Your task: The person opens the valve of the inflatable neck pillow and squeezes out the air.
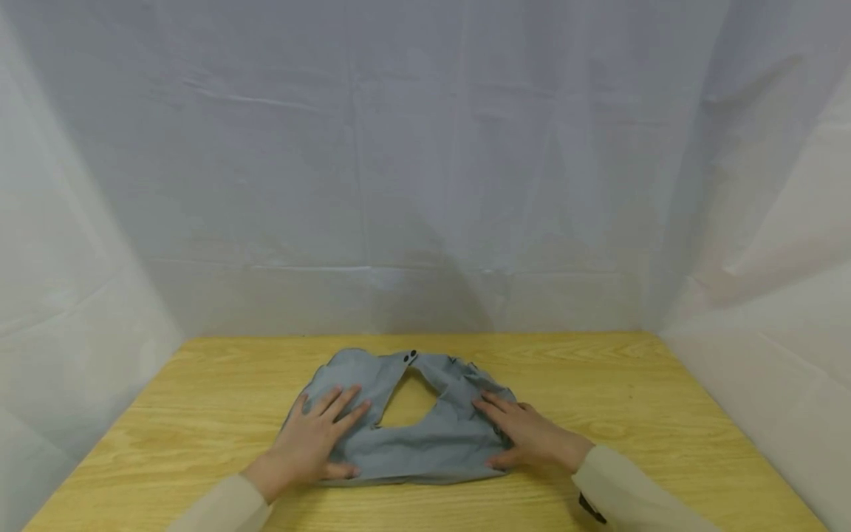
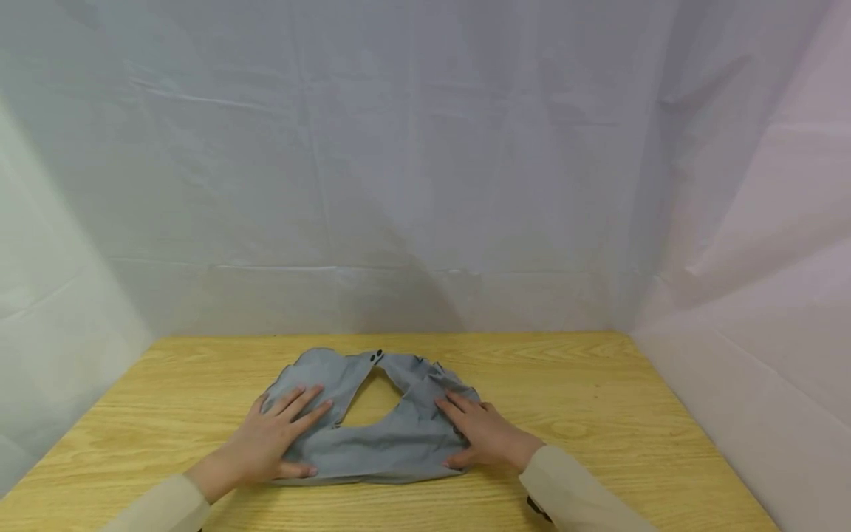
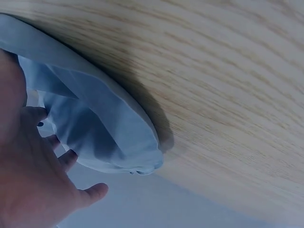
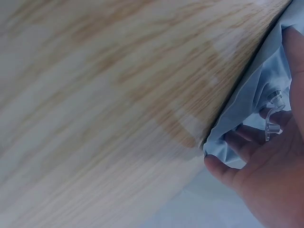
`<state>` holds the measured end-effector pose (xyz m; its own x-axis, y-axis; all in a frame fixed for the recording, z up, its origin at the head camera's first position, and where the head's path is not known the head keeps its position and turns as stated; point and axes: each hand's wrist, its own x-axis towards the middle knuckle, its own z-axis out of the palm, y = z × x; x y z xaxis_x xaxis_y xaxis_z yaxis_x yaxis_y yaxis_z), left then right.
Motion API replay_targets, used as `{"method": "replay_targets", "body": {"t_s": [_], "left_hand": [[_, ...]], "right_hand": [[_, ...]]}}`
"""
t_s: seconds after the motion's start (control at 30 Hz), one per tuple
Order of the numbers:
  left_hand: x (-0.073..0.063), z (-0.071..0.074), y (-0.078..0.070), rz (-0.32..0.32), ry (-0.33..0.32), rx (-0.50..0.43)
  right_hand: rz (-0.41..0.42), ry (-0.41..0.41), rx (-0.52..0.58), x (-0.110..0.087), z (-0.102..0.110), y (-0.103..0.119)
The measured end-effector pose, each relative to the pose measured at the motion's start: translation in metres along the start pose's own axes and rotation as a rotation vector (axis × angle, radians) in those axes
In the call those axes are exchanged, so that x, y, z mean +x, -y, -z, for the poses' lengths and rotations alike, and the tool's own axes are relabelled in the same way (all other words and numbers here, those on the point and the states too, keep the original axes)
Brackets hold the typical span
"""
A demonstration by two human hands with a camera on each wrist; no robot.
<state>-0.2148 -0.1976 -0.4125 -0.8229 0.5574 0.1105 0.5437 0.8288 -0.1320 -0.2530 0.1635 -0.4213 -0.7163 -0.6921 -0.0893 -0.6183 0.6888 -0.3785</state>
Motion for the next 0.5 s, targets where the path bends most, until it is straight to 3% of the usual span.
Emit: {"method": "replay_targets", "body": {"t_s": [0.27, 0.5], "left_hand": [[0.0012, 0.0008, 0.0014, 0.002, 0.034, -0.041], [0.0017, 0.0021, 0.0012, 0.019, 0.067, -0.064]], "right_hand": [[0.064, -0.192, -0.104, 0.0022, -0.0062, -0.0063], [0.036, -0.369, -0.163, 0.0071, -0.0003, -0.0106]]}}
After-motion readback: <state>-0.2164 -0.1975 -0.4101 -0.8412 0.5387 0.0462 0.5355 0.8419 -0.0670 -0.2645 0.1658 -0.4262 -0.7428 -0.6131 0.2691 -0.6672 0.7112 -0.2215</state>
